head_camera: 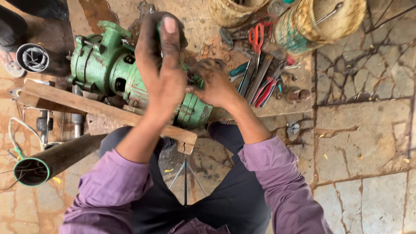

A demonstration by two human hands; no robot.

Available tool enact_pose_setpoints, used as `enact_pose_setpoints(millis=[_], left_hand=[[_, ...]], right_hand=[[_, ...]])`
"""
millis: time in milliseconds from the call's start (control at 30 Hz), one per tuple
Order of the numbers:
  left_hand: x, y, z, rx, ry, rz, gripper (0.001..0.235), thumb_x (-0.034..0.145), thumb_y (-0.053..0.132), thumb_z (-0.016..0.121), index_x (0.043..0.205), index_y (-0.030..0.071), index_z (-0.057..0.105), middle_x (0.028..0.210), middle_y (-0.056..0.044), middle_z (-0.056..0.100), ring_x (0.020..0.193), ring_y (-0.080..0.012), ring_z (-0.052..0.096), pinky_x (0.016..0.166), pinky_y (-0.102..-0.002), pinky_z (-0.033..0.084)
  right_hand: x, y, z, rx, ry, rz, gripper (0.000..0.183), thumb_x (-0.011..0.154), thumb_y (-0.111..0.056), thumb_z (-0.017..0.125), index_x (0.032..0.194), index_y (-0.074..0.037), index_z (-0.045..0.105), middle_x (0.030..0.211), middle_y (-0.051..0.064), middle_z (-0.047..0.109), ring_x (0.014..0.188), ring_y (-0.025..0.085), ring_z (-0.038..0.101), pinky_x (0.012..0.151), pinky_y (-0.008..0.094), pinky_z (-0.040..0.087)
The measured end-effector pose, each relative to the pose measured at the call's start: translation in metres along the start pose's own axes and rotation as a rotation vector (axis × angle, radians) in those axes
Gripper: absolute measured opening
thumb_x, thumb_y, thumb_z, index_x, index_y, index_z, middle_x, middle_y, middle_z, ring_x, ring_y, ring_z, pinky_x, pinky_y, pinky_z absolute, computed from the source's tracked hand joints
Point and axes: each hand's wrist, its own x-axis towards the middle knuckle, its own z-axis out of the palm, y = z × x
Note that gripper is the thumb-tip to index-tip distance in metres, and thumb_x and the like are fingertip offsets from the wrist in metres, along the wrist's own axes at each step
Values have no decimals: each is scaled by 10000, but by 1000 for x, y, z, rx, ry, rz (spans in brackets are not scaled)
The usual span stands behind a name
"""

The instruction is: The person works on a green electric motor, using a screwdriver to tighten components and pliers to manipulate wires within the motor's housing.

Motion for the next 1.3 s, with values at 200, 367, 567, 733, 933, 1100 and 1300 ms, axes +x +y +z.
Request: enact_pose_setpoints(millis=[200,367,567,733,933,1100,1300], left_hand=[[5,-17,16,-74,120,133,489,1195,363,479,858,10,471,654,12,396,567,-71,311,533,-290,241],[10,-28,10,-28,34,131,563,1179,426,496,770,42,452,603,19,399,516,-77,327,490,-290,249],[30,-26,-27,-289,-396,-212,481,1101,429,573,828,51,456,666,33,406,521,-97,384,478,-306,303],[12,-7,6,-31,-122,-2,497,1181,366,559,843,2,535,717,19,471,646,-79,409,580,-269,338],[10,-5,18,-37,111,52,417,1158,354,480,894,30,491,698,44,452,634,-45,374,573,-272,300],[10,-23,15,-1,27,62,486,1170,356,503,805,40,455,636,32,414,575,-57,349,524,-283,277],[13,-30,-4,-230,-161,-64,484,1162,324,558,813,10,443,678,30,395,592,-70,324,534,-286,274]], right_hand=[[-5,-1,-2,76,-31,86,468,834,-256,824,1247,-85,687,1328,99,648,1358,300,489,1216,554,257],[-2,-5,-19,84,-22,92,432,829,-246,853,1219,-129,710,1326,71,636,1341,296,484,1190,561,236],[-3,-4,-27,129,12,81,445,843,-237,865,1257,-174,714,1336,46,649,1332,295,519,1163,478,363],[-5,-11,-29,195,170,-95,516,822,-125,843,1297,-62,651,1341,111,638,1327,320,525,1159,469,392],[-6,-25,-10,380,275,-145,524,733,-11,734,1248,-3,641,1323,145,639,1316,333,551,1131,458,444],[2,-25,-3,192,381,-111,221,738,28,705,951,-14,742,1184,128,629,1165,334,508,1019,467,458],[7,-17,8,180,366,-140,146,834,-87,746,974,-46,752,1197,160,549,1229,359,458,1095,467,436]])
